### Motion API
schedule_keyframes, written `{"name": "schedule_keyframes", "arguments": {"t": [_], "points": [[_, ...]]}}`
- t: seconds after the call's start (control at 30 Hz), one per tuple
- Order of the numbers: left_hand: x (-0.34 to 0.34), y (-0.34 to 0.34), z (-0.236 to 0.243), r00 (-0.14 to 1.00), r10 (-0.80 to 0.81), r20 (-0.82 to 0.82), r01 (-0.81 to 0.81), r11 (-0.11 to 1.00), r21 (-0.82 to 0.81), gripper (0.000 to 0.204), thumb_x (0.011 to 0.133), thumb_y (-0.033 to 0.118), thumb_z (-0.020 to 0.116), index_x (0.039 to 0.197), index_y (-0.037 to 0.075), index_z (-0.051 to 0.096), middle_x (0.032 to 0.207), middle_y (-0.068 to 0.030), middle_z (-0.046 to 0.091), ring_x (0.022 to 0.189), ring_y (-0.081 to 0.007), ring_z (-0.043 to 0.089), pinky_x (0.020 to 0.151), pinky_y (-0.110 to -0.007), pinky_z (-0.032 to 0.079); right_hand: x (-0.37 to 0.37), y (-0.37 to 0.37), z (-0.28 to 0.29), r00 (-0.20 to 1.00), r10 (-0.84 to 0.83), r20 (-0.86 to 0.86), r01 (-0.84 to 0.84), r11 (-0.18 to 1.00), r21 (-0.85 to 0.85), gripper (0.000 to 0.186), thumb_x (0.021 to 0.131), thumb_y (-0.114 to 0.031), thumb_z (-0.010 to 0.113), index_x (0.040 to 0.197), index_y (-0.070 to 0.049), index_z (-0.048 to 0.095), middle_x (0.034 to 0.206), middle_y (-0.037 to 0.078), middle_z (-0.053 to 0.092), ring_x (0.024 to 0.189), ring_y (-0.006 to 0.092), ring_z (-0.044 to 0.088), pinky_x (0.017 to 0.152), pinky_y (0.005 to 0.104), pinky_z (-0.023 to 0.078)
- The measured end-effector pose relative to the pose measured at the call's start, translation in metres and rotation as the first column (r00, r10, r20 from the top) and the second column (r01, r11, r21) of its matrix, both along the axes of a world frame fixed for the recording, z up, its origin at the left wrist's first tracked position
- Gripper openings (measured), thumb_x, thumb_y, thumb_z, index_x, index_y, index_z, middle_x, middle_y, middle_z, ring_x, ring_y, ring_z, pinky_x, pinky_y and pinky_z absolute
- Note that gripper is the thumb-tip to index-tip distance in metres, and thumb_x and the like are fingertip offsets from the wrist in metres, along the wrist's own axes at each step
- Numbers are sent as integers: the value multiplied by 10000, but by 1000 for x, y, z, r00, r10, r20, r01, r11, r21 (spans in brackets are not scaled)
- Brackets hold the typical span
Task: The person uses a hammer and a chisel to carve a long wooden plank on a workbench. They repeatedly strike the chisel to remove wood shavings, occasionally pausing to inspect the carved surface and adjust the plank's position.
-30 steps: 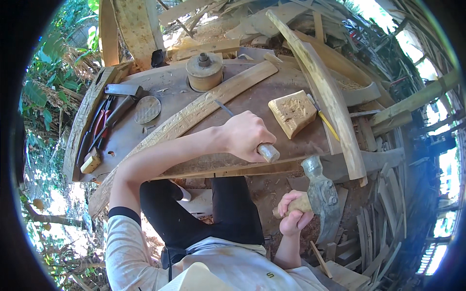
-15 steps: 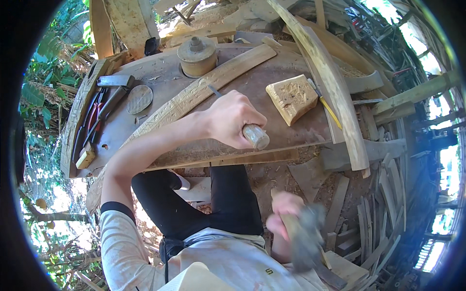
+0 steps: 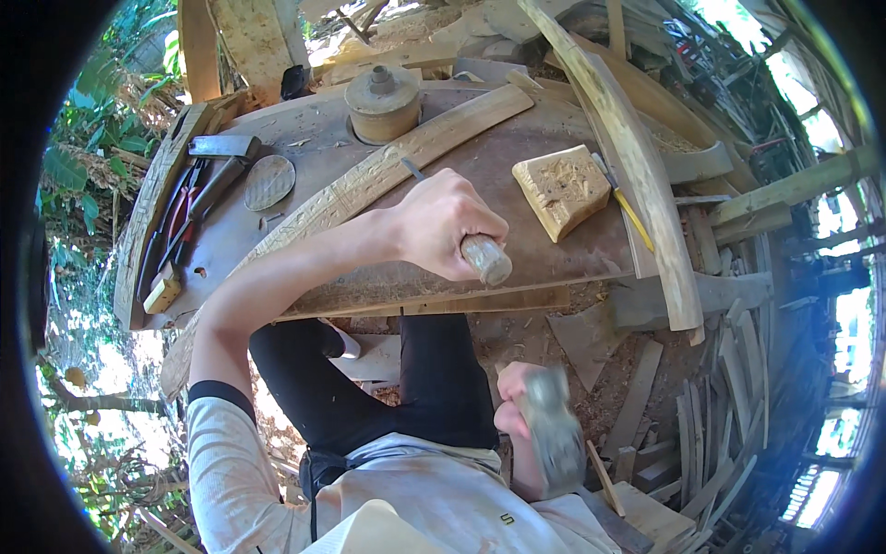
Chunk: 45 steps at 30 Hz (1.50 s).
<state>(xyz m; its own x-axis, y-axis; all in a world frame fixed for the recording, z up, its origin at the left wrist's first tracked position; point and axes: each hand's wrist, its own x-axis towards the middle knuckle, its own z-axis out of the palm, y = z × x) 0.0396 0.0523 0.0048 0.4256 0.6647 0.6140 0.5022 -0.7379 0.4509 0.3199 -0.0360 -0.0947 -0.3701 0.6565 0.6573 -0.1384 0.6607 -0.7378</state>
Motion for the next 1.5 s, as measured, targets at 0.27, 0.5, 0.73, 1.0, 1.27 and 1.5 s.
{"name": "schedule_keyframes", "arguments": {"t": [0.27, 0.5, 0.73, 1.0, 1.27, 1.5], "points": [[5, -5, -9, 999, -2, -42, 4, 999, 33, 162, 666, 205, 746, 635, 131, 606, 539, -54, 570, 524, -300, 604, 470, -406, 428, -10, -6, 2, 967, 145, -211, -140, 989, 39, 720, 1001, -754, 337, 1001, -48, 482, 632, 18, 458, 489, 128, 453, 433, 266, 318], [9, -3, -10, 999, -32, -8, 32, 999, -1, 257, 668, 260, 728, 592, 121, 525, 543, -106, 554, 565, -370, 601, 505, -480, 452, 1, -16, -16, 991, 52, -121, -58, 997, -46, 733, 977, -768, 392, 920, -43, 483, 609, 36, 477, 460, 125, 447, 431, 260, 337], [4, -4, -13, 998, -2, -57, 3, 1000, 23, 175, 652, 225, 745, 639, 137, 594, 539, -51, 568, 531, -306, 606, 477, -430, 434, -8, -15, -16, 996, 70, -53, -77, 988, -132, 748, 959, -793, 377, 912, -53, 483, 595, 43, 476, 451, 126, 445, 420, 261, 349], [4, -1, -16, 996, -52, -78, 56, 997, 61, 131, 655, 204, 745, 678, 145, 631, 563, -36, 586, 527, -276, 608, 470, -399, 432, -11, -11, -14, 996, 39, -86, -45, 997, -66, 719, 951, -789, 417, 912, -74, 475, 621, 24, 462, 449, 139, 430, 415, 278, 340], [3, -1, -15, 998, -46, -53, 47, 999, 14, 191, 662, 241, 737, 641, 136, 578, 561, -57, 577, 543, -319, 608, 475, -449, 444, -13, -12, -27, 959, 20, -283, -21, 1000, -1, 744, 952, -815, 360, 832, -93, 495, 528, -1, 399, 467, 130, 478, 417, 261, 344], [7, -5, -12, 997, -35, -72, 36, 999, 10, 168, 651, 226, 735, 644, 141, 590, 558, -49, 573, 526, -305, 595, 471, -440, 441, -12, -23, -29, 955, 16, -297, -64, 986, -151, 697, 998, -753, 332, 871, -88, 495, 622, 27, 482, 456, 115, 452, 415, 253, 353]]}}
